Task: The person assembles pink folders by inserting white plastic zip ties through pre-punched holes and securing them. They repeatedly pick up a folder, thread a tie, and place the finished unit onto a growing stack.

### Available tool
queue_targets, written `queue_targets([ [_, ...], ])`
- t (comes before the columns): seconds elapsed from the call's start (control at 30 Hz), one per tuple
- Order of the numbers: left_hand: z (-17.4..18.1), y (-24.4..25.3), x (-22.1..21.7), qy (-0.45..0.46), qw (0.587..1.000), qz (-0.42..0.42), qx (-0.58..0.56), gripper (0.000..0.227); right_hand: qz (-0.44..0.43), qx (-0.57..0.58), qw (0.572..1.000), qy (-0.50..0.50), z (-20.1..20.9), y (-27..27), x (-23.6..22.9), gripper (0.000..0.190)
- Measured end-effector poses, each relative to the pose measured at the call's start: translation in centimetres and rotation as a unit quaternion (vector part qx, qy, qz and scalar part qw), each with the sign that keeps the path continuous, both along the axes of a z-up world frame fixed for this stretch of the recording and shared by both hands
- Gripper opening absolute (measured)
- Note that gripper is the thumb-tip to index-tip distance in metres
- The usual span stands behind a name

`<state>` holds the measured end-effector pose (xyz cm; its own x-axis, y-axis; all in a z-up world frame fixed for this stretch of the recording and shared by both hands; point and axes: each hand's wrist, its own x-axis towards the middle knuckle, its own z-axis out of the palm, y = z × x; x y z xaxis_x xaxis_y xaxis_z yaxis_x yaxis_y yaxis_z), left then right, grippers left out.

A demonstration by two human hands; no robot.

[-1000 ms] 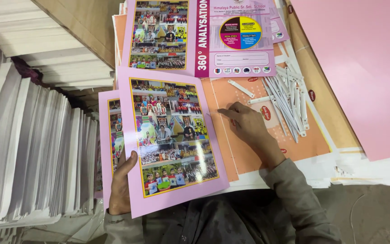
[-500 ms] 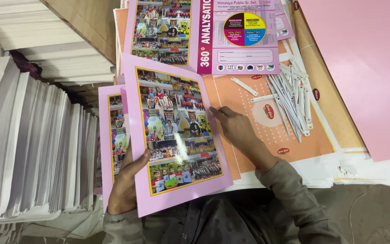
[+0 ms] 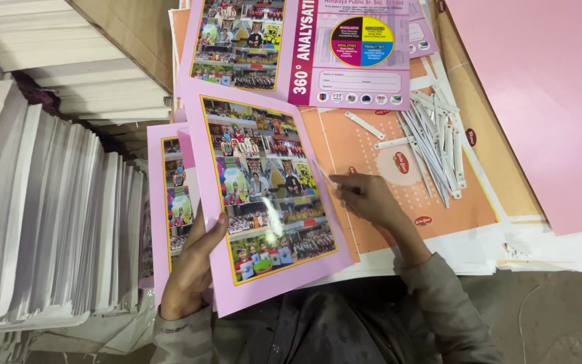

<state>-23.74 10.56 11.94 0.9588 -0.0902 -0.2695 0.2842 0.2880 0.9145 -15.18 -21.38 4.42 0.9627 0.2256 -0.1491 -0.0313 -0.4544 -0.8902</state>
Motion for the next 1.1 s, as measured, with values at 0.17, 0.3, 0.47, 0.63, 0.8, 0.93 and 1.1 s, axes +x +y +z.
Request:
queue_targets([
  [0.17,0.2,0.0,-0.4,0.034,0.999,0.013,0.027,0.069,0.017,-0.022,0.998,-0.06,-1.1,1.3,1.0,0.035],
  [0.3,0.7,0.5,-0.1,0.016,0.999,-0.017,0.039,0.069,0.05,-0.07,0.984,-0.154,-2.2,0.5,1.8,0.039],
  [0.47,1.3,1.1,0.1,0.012,0.998,-0.033,0.059,0.067,0.065,0.126,0.987,0.078,-4.6,-0.4,3.7,0.039],
  [0.63,2.4,2.9,-0.2,0.038,0.996,-0.036,0.074,0.067,0.03,0.515,0.833,0.199,-6.1,-1.7,3.9,0.037],
  [0.8,1.7,3.0,-0.5,0.041,0.995,-0.041,0.081,0.068,0.002,0.306,0.935,0.178,-6.9,-0.1,1.6,0.036],
  [0.93,1.2,2.8,-0.5,0.048,0.995,-0.03,0.08,0.067,-0.034,0.323,0.925,0.198,-5.9,1.4,2.1,0.034],
  [1.1,0.5,4.3,-0.5,0.043,0.995,-0.013,0.094,0.06,0.107,0.449,0.866,0.194,-4.2,-0.8,2.2,0.06],
])
